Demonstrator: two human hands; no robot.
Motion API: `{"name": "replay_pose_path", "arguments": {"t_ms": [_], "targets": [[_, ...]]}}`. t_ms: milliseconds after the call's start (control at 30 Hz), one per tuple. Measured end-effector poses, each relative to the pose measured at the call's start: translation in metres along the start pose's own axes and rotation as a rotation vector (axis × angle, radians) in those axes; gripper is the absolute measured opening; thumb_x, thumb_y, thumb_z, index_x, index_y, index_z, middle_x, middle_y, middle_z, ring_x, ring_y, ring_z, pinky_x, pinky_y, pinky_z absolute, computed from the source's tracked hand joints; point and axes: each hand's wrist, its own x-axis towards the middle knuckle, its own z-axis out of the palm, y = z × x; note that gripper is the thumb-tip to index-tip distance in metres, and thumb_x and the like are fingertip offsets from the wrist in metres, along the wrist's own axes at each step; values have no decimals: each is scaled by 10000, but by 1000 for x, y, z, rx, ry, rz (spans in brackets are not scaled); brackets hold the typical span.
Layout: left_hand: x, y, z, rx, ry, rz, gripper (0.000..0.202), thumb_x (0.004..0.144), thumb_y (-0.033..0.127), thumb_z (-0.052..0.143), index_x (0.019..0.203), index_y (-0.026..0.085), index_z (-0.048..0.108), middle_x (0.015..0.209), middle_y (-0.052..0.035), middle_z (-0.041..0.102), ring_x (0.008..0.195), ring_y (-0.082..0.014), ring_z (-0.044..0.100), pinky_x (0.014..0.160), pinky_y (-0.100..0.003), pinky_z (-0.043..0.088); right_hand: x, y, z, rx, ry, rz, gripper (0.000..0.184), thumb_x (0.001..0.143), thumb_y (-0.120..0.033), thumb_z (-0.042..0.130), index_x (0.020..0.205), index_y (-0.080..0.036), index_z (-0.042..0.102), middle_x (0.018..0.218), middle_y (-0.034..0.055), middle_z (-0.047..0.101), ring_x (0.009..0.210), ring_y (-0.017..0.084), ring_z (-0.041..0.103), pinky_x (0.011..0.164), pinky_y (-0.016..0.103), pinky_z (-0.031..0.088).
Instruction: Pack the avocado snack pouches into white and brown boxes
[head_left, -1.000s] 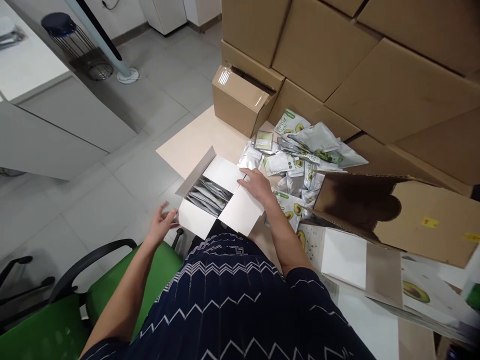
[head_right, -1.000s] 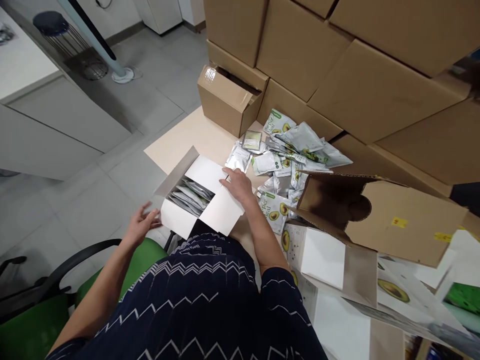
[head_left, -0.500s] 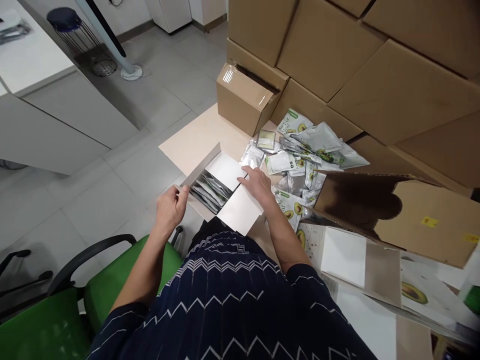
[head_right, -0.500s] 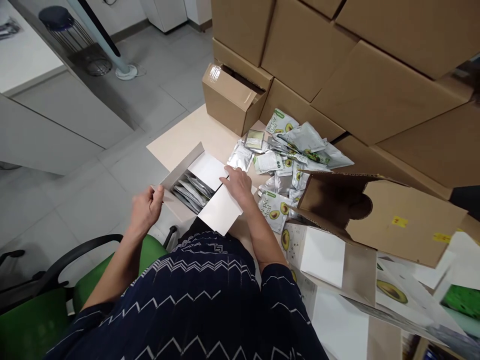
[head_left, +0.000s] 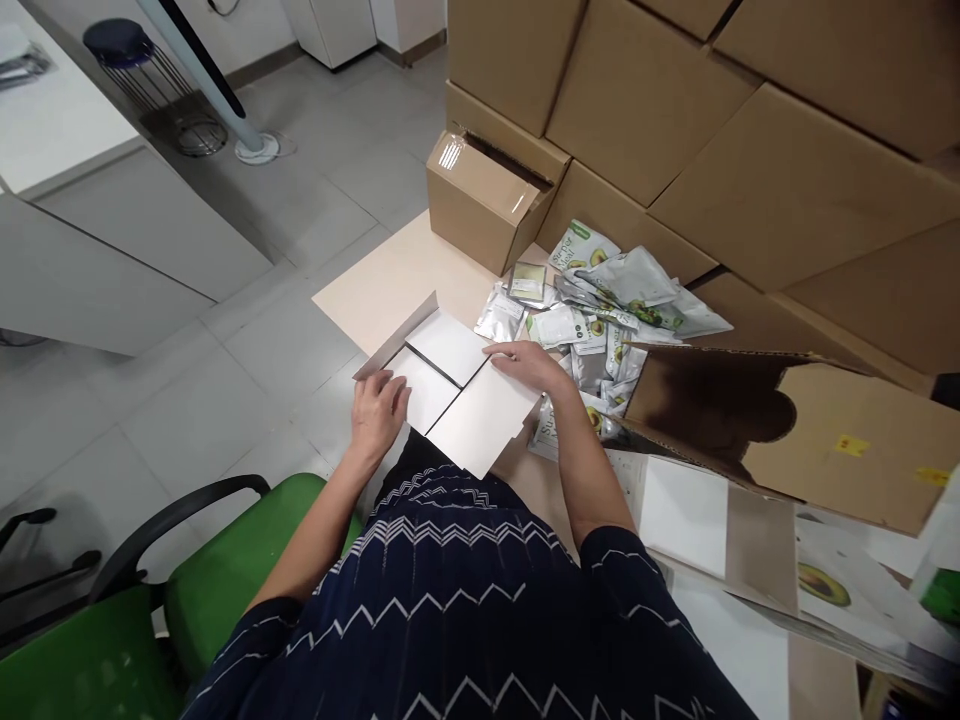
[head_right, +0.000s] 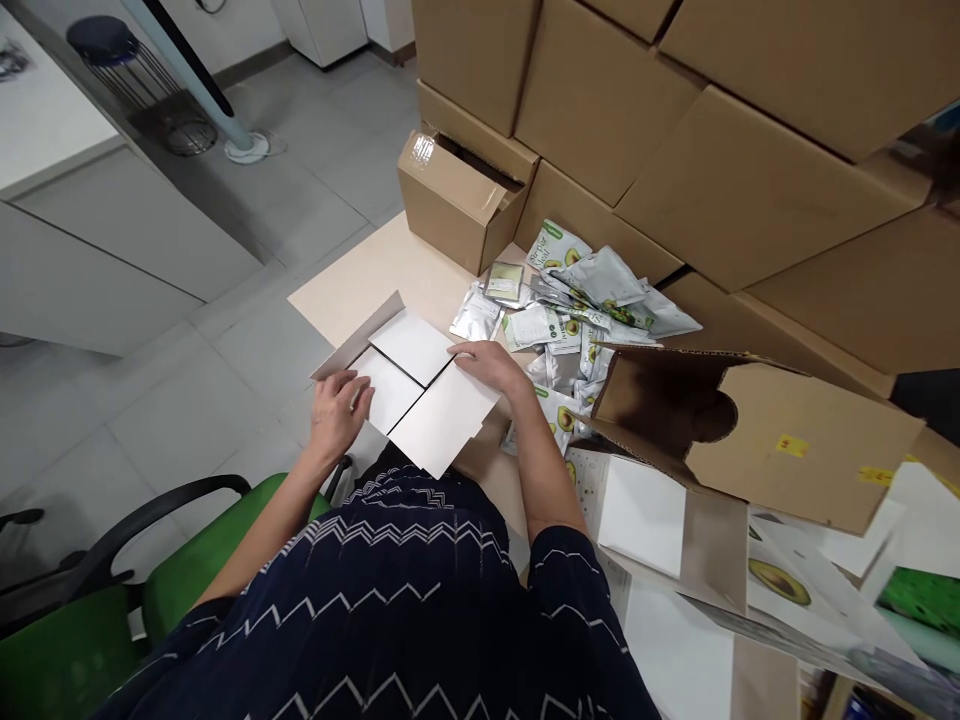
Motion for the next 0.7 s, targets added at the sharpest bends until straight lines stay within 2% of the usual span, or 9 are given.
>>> {"name": "replay_pose_path", "arguments": {"t_ms": [100, 167, 233, 300, 367, 433, 533, 633, 700], "targets": [[-13, -13, 8, -84, 242, -110, 382, 857, 474, 663, 1086, 169, 642, 1085, -146, 568, 1079, -302, 534, 950, -487, 454, 2, 10, -9, 109, -72, -25, 357, 936, -298, 518, 1227, -259, 721, 1328, 24, 667, 1175, 203, 618, 1052, 379, 440], [-19, -18, 11, -103, 386, -184, 699, 745, 542, 766, 1263, 127, 547, 1202, -196, 519, 1176, -353, 494, 998, -543, 429, 7, 18, -14, 181, -128, -49, 358, 943, -342, 520, 1223, -252, 723, 1313, 28, 675, 1144, 192, 626, 1037, 366, 448], [-20, -22, 11, -136, 446, -200, 1013, 694, 569, 801, 1464, 94, 345, 1382, -260, 423, 1307, -400, 417, 1074, -589, 369, 14, 28, -18, 251, -207, -43, 369, 936, -366, 536, 1225, -233, 723, 1190, 39, 728, 985, 168, 661, 947, 338, 492], [-19, -24, 8, -186, 393, -138, 1041, 758, 537, 761, 1542, 118, 219, 1461, -253, 409, 1392, -401, 365, 1138, -596, 308, 23, 39, -21, 336, -292, -16, 383, 913, -366, 569, 1229, -209, 720, 992, 35, 762, 769, 135, 641, 797, 298, 520], [-19, -25, 5, -212, 288, -28, 814, 863, 451, 669, 1529, 167, 299, 1416, -196, 523, 1406, -364, 397, 1172, -577, 286, 31, 48, -20, 478, -343, 3, 381, 871, -365, 630, 1192, -186, 731, 900, 32, 756, 679, 119, 605, 699, 266, 509], [-20, -27, 4, -206, 211, 73, 595, 928, 351, 582, 1476, 190, 417, 1371, -163, 592, 1376, -321, 466, 1180, -547, 308, 36, 56, -16, 670, -366, 12, 379, 816, -386, 702, 1126, -172, 741, 954, 50, 753, 734, 130, 633, 696, 256, 514], [-26, -31, 6, -192, 153, 166, 481, 954, 247, 510, 1431, 189, 492, 1408, -152, 580, 1383, -287, 478, 1180, -524, 339, 38, 61, -8, 895, -450, 28, 457, 733, -443, 790, 1095, -174, 711, 1027, 80, 740, 843, 179, 684, 747, 289, 543], [-33, -36, 9, -199, 77, 224, 440, 951, 214, 485, 1386, 213, 547, 1423, -123, 578, 1440, -285, 408, 1190, -538, 329, 34, 57, -2, 947, -492, 9, 519, 668, -453, 848, 1075, -185, 668, 1042, 83, 724, 863, 194, 696, 766, 314, 548], [-37, -40, 10, -200, 26, 242, 467, 943, 225, 486, 1409, 222, 525, 1466, -119, 540, 1467, -294, 364, 1203, -554, 299, 32, 50, 1, 896, -410, -4, 462, 682, -460, 834, 1004, -182, 652, 971, 64, 717, 796, 159, 672, 735, 288, 527]]}}
